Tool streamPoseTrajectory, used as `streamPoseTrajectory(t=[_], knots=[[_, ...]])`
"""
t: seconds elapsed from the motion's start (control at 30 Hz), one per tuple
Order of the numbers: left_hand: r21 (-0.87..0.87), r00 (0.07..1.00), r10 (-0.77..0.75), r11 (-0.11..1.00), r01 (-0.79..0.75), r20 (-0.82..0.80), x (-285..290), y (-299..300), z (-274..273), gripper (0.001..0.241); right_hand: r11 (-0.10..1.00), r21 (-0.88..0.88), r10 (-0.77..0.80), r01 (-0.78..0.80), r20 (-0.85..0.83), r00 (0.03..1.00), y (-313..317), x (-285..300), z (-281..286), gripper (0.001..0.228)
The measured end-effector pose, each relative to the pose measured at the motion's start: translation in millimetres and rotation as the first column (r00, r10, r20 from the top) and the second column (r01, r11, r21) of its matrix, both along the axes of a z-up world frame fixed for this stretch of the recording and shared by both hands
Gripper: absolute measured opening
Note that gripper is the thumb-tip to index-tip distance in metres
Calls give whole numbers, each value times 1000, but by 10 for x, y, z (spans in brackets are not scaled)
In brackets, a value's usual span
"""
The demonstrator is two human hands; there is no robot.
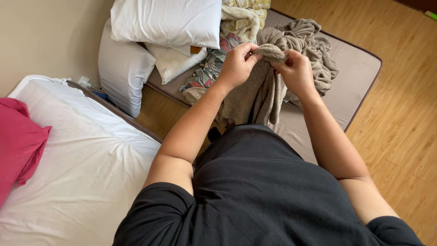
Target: The person opens a wooden drawer to retrieve a folded white cloth, then moves to a mattress on the floor to pick up a yellow and white patterned blanket. They unfold the blanket and spread it out on a white bedsheet, smoothing the fabric with their hands.
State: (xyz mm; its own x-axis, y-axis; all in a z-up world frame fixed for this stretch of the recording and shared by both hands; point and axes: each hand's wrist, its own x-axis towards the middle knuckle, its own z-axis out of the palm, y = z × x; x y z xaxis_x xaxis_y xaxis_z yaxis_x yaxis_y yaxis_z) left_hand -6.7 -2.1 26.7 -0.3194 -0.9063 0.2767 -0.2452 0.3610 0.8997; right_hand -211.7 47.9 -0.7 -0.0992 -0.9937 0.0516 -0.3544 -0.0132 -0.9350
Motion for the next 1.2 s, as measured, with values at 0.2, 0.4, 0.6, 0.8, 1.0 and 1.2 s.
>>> streamPoseTrajectory(t=[0.2,0.4,0.6,0.8,1.0,1.2], knots=[[-13,997,69,998,-68,45,53,-53,105,7,995,-40,101,-94,271,957,-69,-64,-138,26],[-30,987,148,989,-147,64,-72,-82,-167,7,993,-15,112,-113,310,944,-50,-148,-67,24],[2,968,235,972,-236,86,-80,-11,-310,8,983,51,143,-175,379,914,-61,-113,-17,30],[-44,926,336,942,-333,172,-36,-58,-760,17,973,167,75,-157,415,907,-144,24,-227,31],[75,941,255,958,-278,224,37,-346,-1259,18,971,233,-49,-50,398,916,-342,69,-858,33],[325,958,104,926,-191,266,34,-377,-1281,21,942,335,-148,7,397,906,-299,98,-811,39]])
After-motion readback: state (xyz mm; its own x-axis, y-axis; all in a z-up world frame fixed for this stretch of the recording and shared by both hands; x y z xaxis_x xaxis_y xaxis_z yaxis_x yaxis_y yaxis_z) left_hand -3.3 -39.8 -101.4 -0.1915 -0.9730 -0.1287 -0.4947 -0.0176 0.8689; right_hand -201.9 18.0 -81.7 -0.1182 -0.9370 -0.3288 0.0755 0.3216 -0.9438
